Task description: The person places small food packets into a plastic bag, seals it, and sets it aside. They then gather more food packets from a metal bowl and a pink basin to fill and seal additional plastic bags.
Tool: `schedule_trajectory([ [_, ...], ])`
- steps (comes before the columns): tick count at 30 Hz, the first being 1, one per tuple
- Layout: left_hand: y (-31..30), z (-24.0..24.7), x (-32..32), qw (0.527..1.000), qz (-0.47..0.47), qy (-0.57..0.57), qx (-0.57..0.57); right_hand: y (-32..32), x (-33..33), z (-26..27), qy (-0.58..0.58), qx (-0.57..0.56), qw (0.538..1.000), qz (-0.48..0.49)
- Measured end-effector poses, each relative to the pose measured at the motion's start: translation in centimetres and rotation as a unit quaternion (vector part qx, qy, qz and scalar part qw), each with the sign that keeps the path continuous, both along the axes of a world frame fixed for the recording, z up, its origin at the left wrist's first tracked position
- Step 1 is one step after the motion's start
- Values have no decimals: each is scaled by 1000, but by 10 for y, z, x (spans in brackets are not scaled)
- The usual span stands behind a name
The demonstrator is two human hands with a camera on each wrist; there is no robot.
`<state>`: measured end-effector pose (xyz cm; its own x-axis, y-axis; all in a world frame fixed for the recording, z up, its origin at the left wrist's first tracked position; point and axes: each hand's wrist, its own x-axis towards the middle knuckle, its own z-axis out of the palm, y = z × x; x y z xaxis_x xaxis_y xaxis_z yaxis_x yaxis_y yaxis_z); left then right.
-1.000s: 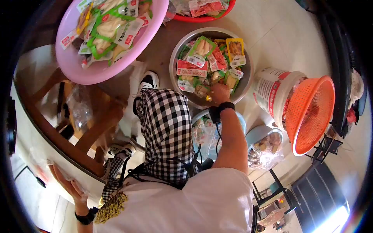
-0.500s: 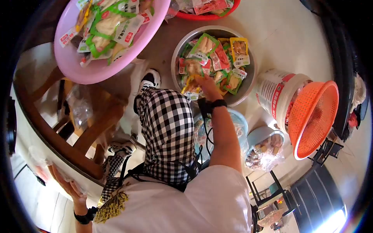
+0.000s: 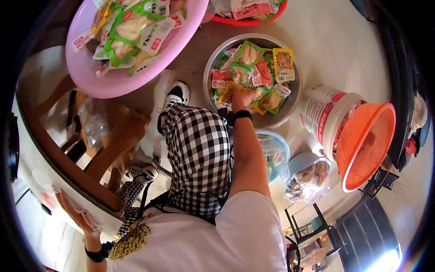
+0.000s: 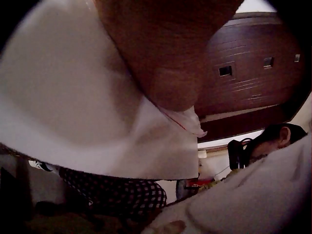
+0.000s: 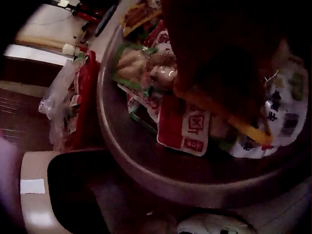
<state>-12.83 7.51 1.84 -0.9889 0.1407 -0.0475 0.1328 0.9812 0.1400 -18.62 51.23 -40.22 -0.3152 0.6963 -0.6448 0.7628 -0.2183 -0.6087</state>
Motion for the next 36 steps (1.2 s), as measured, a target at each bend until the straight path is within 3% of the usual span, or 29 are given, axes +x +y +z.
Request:
schedule_trajectory([
  [2, 1, 0, 0, 1000, 1, 2, -4, 8, -5, 6, 56, -67, 995, 54],
  [5, 4, -1, -2, 1000, 4, 8, -10, 9, -5, -14, 87, -128, 987, -39],
  [6, 5, -1, -3, 1000, 5, 10, -11, 4, -12, 5, 87, -152, 981, -84],
  [8, 8, 0, -5, 1000, -5, 12, -24, 21, -3, -50, 73, -220, 969, -85],
  [10, 11, 1, -8, 999, -17, 14, -33, 38, 18, -101, 80, -191, 978, 21],
  [12, 14, 2, -12, 999, -29, 20, -39, 53, 25, -112, 96, -17, 955, 279],
  [13, 15, 2, -13, 998, -36, 24, -42, 61, 24, -105, 98, 115, 905, 399],
  [14, 15, 1, -13, 998, -37, 35, -33, 70, 29, -96, 81, 280, 789, 541],
  [17, 18, 0, -15, 997, -50, 54, -36, 73, 30, -97, 121, 131, 910, 374],
  [18, 24, 1, -18, 997, -44, 54, -17, 82, 34, -59, 92, 303, 777, 544],
  [20, 25, 0, -19, 998, -34, 48, -23, 107, 51, -58, 35, 401, 672, 622],
  [21, 25, 2, -18, 998, -25, 46, -28, 109, 51, -47, 53, 231, 827, 510],
  [22, 27, 4, -20, 999, -18, 42, -24, 109, 50, -34, 90, 87, 936, 330],
  [23, 31, 6, -22, 999, -10, 44, -17, 100, 35, 42, 147, -186, 970, 44],
  [25, 36, 9, -25, 999, 11, 38, -13, 90, 16, 126, 120, -21, 987, 109],
  [27, 37, 9, -26, 999, 18, 44, -5, 130, 16, 125, 268, -2, 933, 238],
  [29, 38, 9, -25, 999, 22, 45, 0, 140, 3, 152, 320, -60, 908, 264],
  [31, 37, 9, -25, 999, 25, 45, 3, 105, -28, 262, 279, -193, 921, 190],
  [33, 35, 10, -24, 998, 25, 50, 15, 55, -50, 327, 325, -199, 910, 161],
  [36, 38, 13, -24, 998, 30, 51, 25, 11, -97, 353, 343, -208, 896, 191],
])
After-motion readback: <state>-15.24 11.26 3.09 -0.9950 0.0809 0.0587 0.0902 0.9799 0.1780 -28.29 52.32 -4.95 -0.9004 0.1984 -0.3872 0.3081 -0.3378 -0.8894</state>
